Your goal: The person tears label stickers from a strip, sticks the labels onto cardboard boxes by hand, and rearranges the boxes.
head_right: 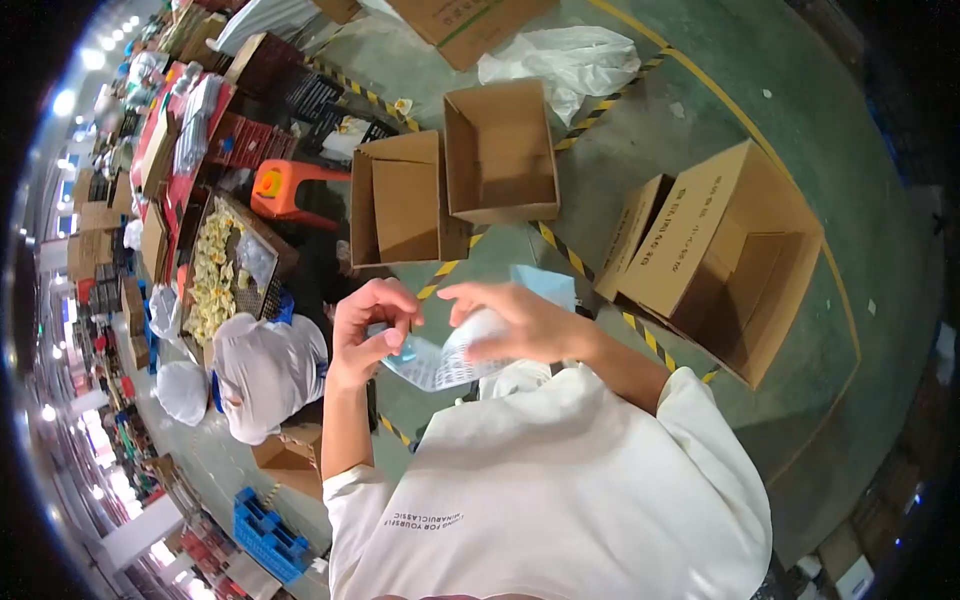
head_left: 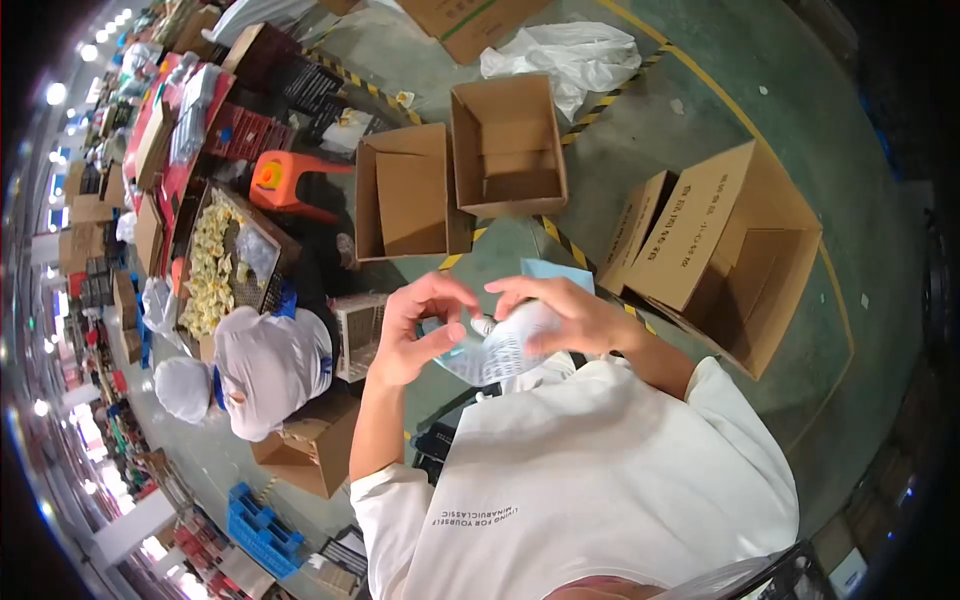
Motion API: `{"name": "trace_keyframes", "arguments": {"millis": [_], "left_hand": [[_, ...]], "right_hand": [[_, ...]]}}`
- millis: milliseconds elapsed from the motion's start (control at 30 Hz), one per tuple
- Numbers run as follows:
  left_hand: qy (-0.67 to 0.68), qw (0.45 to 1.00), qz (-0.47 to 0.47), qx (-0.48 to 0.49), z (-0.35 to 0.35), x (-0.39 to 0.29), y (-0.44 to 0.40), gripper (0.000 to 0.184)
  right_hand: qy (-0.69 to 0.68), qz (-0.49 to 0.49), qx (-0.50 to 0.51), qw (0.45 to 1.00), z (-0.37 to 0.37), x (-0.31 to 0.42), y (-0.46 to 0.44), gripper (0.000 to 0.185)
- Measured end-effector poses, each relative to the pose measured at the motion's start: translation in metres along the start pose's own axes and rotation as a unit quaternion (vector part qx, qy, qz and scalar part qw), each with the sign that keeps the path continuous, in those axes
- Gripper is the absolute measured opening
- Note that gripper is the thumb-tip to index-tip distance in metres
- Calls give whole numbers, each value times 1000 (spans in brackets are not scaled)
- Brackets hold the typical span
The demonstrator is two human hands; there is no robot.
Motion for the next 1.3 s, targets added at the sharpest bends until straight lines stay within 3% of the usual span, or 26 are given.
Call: {"name": "trace_keyframes", "arguments": {"millis": [33, 133, 167, 233, 267, 300, 367, 467, 567, 600, 667, 700, 800, 1000, 1100, 1133, 1233, 1300], "left_hand": [[-44, 997, -64, 10, -1, -13, 2, 20], [-96, 972, -214, 1, -6, -43, 10, 15], [-98, 961, -257, 0, -6, -49, 13, 17], [-102, 957, -269, -29, -3, -52, 18, 20], [-102, 952, -283, -63, 1, -54, 21, 19], [-135, 944, -285, -95, 7, -50, 26, 11], [-30, 934, -304, -183, 28, -37, 38, 4], [156, 895, -239, -342, 54, -5, 47, 5], [284, 864, -215, -356, 58, 18, 47, 10], [288, 871, -220, -333, 51, 19, 44, 12], [294, 873, -210, -329, 42, 24, 38, 16], [291, 876, -199, -328, 38, 26, 36, 17], [333, 860, -166, -349, 43, 50, 33, 18], [217, 913, -125, -323, 67, 54, 39, 20], [96, 939, -102, -314, 60, 48, 40, 18], [14, 946, -85, -314, 57, 38, 40, 17], [-76, 939, -75, -326, 63, 38, 42, 18], [-56, 939, -119, -317, 65, 46, 37, 19]], "right_hand": [[-95, -50, 13, 994, -5, -15, -3, 73], [-54, -151, 45, 986, -18, -31, -9, 60], [-91, -141, 47, 985, -24, -38, -15, 47], [-137, -125, 150, 971, -42, -38, -17, 35], [-168, -129, 130, 969, -42, -34, -17, 19], [-166, -131, 133, 968, -44, -33, -17, 19], [-176, -84, 61, 979, -33, -25, -21, 13], [-130, -68, -7, 989, -23, -20, -21, 8], [-110, -53, -4, 993, -26, -23, -23, 16], [-214, -71, 5, 974, -30, -22, -26, 21], [-216, -79, -14, 973, -32, -18, -35, 26], [-113, -103, -9, 988, -29, -30, -37, 27], [-170, -114, -92, 974, -23, -31, -38, 19], [-215, -117, -73, 967, -26, -41, -36, 23], [-99, -113, -51, 987, -26, -44, -43, 26], [-131, -81, -80, 985, -26, -37, -48, 27], [-34, -60, -104, 992, -21, -27, -56, 23], [-22, -53, -91, 994, -21, -23, -56, 25]]}}
Point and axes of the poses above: each hand's wrist, its own y-axis away from the middle knuckle, its own z-axis out of the back of the hand, x = y × z, the point moved 9 cm from there along -y, towards the middle knuckle, and after that the axes turned 7 degrees about x, right-handed, at the moved point
